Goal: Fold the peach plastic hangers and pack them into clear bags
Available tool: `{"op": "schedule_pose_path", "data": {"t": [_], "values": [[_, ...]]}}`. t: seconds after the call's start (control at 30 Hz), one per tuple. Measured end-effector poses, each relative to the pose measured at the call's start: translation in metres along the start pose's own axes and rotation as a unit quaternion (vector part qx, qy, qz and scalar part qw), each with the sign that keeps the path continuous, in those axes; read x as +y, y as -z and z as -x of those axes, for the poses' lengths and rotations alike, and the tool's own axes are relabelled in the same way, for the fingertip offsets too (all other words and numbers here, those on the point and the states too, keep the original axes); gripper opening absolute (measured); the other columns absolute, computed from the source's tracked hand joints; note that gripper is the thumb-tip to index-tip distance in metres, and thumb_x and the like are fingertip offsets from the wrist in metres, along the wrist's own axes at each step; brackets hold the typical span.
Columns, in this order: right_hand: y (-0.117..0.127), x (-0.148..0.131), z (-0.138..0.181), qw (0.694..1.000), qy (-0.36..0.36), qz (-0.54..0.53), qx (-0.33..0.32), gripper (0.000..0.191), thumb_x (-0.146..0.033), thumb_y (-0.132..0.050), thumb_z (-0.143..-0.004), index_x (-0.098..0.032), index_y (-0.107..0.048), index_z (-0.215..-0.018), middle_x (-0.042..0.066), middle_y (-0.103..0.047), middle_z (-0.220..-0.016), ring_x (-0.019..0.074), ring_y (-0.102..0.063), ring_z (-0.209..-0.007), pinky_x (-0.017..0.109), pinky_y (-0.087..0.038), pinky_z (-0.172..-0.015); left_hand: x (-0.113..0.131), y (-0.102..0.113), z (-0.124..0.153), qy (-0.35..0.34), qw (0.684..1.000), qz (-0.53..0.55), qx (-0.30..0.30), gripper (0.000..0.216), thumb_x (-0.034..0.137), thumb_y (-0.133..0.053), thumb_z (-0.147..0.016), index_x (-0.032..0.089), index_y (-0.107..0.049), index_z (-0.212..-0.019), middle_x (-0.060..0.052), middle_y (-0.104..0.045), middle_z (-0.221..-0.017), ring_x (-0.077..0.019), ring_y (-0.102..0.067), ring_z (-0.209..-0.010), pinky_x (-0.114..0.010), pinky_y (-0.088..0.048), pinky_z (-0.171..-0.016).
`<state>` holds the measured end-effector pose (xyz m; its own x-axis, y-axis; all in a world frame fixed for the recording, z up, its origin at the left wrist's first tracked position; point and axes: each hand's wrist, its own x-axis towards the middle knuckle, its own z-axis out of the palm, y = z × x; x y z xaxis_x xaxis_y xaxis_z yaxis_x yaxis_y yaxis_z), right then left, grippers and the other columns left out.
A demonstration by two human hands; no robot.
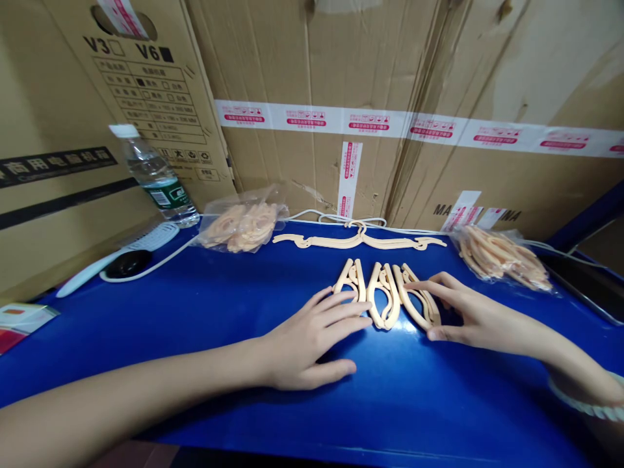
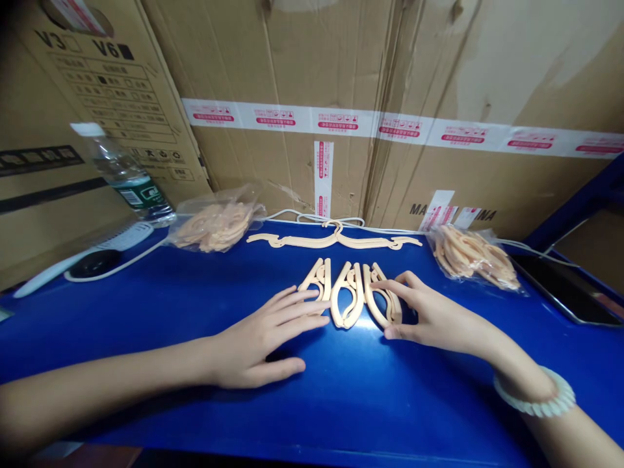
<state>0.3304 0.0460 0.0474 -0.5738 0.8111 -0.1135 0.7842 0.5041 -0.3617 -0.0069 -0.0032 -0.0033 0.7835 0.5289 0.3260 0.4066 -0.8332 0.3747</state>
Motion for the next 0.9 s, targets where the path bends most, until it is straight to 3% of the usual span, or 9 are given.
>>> {"op": "schedule_pose_path", "data": {"t": [0.1,0.2,0.53,0.63,0.77,0.9], "values": [[-0.002,0.000,0.000,1.000,-0.007,0.013,-0.001,0.078,-0.067,-0.066,-0.083,-0.036,-0.045,-0.151,0.010,-0.056,-0.126,0.0283,-0.066,-0.102,0.045,-0.055,-0.097,0.003,0.001,0.000,0.006,0.998,-0.020,-0.058,0.068,0.047,-0.056,-0.098,0.021,-0.033,-0.156,-0.010,-0.035,-0.164,-0.0347,-0.024,-0.154,-0.062,-0.011,-0.125],[-0.006,-0.001,-0.001,1.000,0.002,0.016,0.006,0.078,-0.068,-0.064,-0.084,-0.035,-0.044,-0.152,0.011,-0.053,-0.128,0.0282,-0.065,-0.102,0.045,-0.055,-0.095,0.004,0.001,-0.001,0.010,0.996,-0.030,-0.080,0.070,0.051,-0.053,-0.099,0.020,-0.032,-0.157,-0.009,-0.032,-0.165,-0.0335,-0.021,-0.155,-0.060,-0.008,-0.126],[-0.020,-0.010,-0.012,0.996,0.017,0.037,0.082,0.083,-0.074,-0.060,-0.083,-0.026,-0.046,-0.150,0.014,-0.057,-0.124,0.0320,-0.066,-0.101,0.047,-0.057,-0.089,0.004,-0.001,0.000,0.048,0.996,-0.050,-0.064,0.068,0.050,-0.053,-0.098,0.020,-0.033,-0.157,-0.009,-0.034,-0.164,-0.0337,-0.022,-0.155,-0.060,-0.012,-0.125],[-0.019,-0.008,-0.012,0.992,0.021,0.027,0.120,0.082,-0.071,-0.059,-0.086,-0.023,-0.045,-0.151,0.014,-0.062,-0.124,0.0325,-0.066,-0.105,0.047,-0.057,-0.092,0.002,-0.001,0.002,0.047,0.997,-0.041,-0.038,0.062,0.044,-0.056,-0.098,0.020,-0.039,-0.153,-0.010,-0.038,-0.162,-0.0334,-0.026,-0.153,-0.061,-0.014,-0.125],[-0.015,0.009,-0.018,0.978,-0.012,0.023,0.206,0.065,-0.065,-0.048,-0.094,-0.019,-0.055,-0.139,0.015,-0.069,-0.112,0.0317,-0.068,-0.097,0.050,-0.058,-0.088,-0.001,-0.003,0.003,0.062,0.997,-0.002,0.049,0.043,0.029,-0.056,-0.096,0.021,-0.054,-0.138,-0.011,-0.052,-0.153,-0.0297,-0.039,-0.147,-0.058,-0.020,-0.124],[-0.009,0.042,-0.033,0.970,0.004,0.063,0.234,0.059,-0.057,-0.039,-0.100,-0.016,-0.055,-0.139,0.020,-0.064,-0.132,0.0352,-0.062,-0.122,0.056,-0.049,-0.106,-0.002,-0.003,0.001,0.057,0.990,0.042,0.123,0.030,0.020,-0.055,-0.095,0.019,-0.061,-0.125,-0.013,-0.059,-0.142,-0.0273,-0.050,-0.137,-0.051,-0.033,-0.119]]}}
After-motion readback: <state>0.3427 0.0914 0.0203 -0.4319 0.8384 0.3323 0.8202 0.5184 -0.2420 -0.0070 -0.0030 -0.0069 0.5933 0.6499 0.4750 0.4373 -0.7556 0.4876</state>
